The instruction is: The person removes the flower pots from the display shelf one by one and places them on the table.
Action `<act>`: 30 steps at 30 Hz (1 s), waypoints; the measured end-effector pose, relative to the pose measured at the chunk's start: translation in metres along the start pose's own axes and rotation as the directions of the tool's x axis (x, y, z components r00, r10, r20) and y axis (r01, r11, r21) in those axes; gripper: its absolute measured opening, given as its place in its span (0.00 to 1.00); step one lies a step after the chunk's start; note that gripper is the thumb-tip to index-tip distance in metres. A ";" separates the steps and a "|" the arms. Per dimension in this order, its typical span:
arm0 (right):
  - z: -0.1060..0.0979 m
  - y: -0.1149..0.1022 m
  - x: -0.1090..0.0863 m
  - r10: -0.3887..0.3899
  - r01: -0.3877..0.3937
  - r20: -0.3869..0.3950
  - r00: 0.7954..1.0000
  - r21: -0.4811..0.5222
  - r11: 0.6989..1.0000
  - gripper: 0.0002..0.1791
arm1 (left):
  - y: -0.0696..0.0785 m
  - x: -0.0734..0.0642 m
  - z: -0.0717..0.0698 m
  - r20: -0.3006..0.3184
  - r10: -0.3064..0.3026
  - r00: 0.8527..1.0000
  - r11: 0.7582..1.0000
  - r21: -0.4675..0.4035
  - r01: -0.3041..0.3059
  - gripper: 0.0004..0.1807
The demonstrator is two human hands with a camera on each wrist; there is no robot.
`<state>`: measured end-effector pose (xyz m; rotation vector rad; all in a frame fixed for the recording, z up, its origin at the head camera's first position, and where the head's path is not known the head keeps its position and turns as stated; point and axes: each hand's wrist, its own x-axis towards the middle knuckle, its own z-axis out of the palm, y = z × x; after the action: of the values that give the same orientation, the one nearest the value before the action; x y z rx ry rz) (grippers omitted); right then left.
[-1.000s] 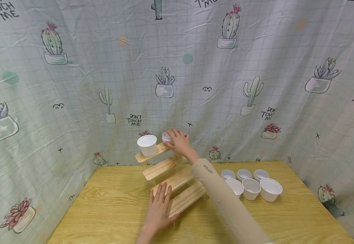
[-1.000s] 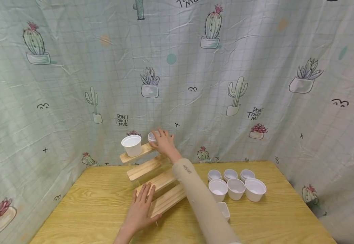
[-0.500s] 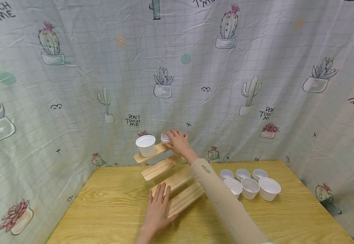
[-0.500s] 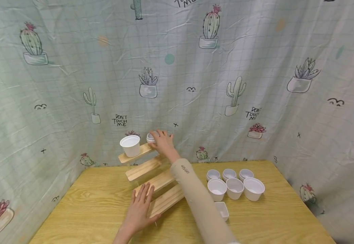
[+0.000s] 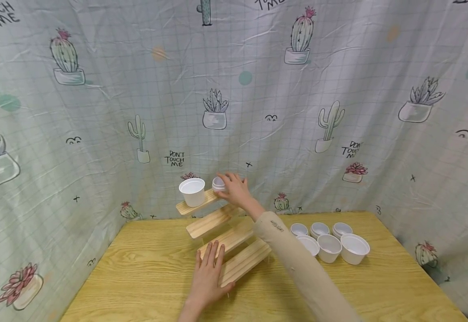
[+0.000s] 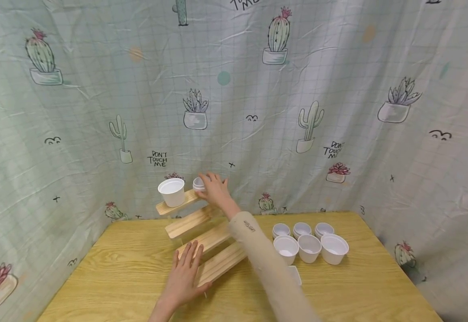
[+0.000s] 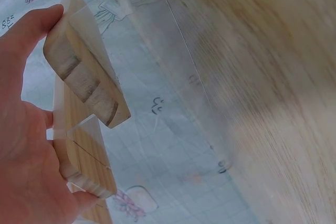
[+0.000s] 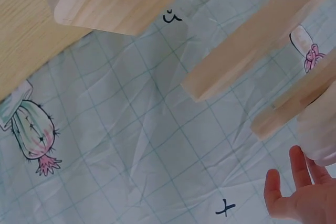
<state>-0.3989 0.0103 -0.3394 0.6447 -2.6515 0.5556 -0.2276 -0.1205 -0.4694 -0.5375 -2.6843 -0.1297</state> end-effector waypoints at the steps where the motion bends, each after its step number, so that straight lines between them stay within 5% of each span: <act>1: 0.000 0.000 -0.001 0.002 -0.002 -0.001 1.000 0.018 1.000 0.33 | 0.000 0.000 0.000 -0.004 0.001 1.000 1.000 0.002 -0.001 0.53; 7: -0.002 0.002 -0.006 -0.021 0.022 -0.014 1.000 0.073 0.997 0.34 | -0.001 0.000 0.001 -0.025 0.006 1.000 1.000 -0.009 -0.006 0.53; 30: -0.013 0.017 -0.038 -0.112 0.113 -0.065 0.992 0.021 0.993 0.34 | -0.002 -0.001 0.004 -0.044 0.013 0.999 1.000 -0.009 -0.013 0.53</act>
<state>-0.3729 0.0434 -0.3493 0.7653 -2.5341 0.5672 -0.2292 -0.1216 -0.4736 -0.5489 -2.6382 -0.1486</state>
